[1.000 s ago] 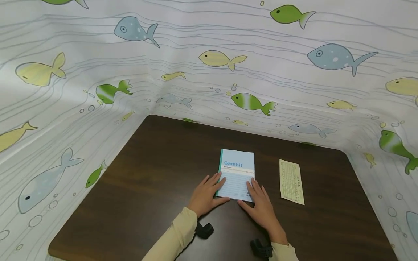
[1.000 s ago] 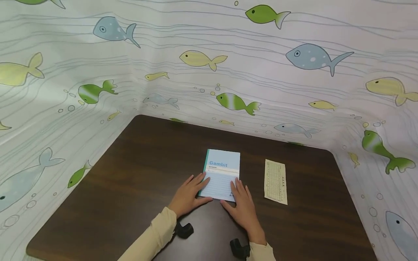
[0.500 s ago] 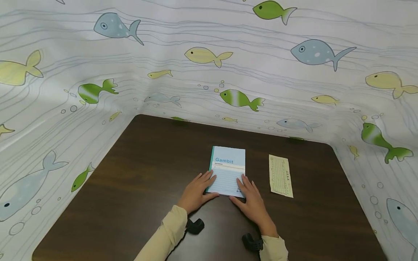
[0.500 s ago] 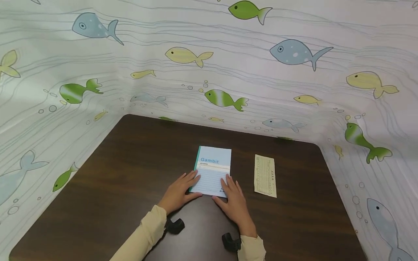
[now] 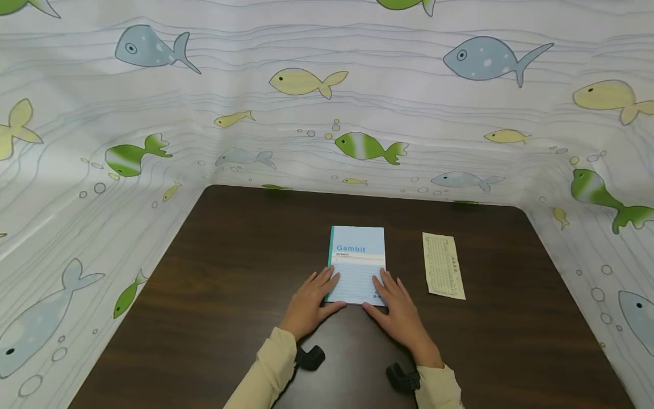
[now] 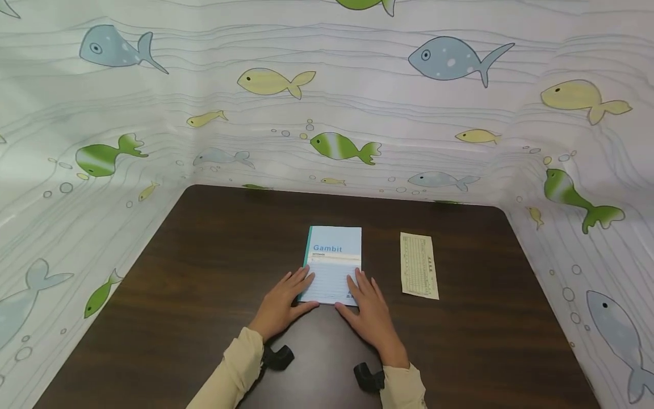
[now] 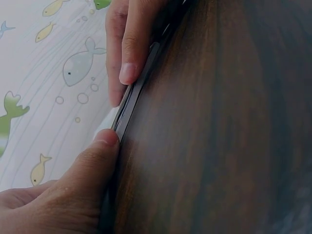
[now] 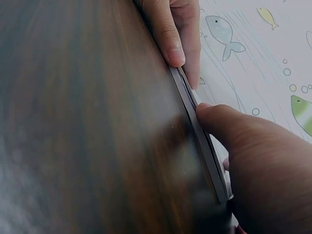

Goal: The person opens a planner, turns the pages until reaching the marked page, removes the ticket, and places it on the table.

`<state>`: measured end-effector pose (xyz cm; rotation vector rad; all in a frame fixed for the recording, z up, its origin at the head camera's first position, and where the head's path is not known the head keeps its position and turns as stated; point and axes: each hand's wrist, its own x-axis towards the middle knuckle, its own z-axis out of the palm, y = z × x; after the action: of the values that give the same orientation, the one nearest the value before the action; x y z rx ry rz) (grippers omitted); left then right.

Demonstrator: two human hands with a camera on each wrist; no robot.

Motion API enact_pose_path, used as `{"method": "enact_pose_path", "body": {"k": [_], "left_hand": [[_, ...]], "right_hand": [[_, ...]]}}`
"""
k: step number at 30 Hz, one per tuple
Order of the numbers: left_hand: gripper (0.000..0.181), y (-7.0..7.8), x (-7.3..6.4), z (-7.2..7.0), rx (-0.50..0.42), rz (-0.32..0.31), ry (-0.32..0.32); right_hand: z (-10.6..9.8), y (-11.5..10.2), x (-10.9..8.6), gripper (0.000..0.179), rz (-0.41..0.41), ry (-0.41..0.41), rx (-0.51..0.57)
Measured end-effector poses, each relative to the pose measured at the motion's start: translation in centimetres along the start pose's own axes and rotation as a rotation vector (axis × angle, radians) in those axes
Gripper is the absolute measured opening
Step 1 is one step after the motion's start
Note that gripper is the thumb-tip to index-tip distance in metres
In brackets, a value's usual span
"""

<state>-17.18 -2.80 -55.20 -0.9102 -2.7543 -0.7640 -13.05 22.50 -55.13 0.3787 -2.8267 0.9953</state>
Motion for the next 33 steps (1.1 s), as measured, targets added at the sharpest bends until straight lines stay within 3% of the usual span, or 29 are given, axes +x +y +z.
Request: {"method": "enact_pose_path", "body": {"k": [16,33], "left_hand": [[0.072,0.07,0.22,-0.24,0.014,-0.013,-0.062],[0.071,0.03,0.04,-0.24,0.059,0.03,-0.045]], "right_hand": [[0.03,-0.1,0.07,0.077,0.019,-0.013,-0.008],[0.66,-0.51,0.17,0.076,0.009,0.016,-0.033]]}}
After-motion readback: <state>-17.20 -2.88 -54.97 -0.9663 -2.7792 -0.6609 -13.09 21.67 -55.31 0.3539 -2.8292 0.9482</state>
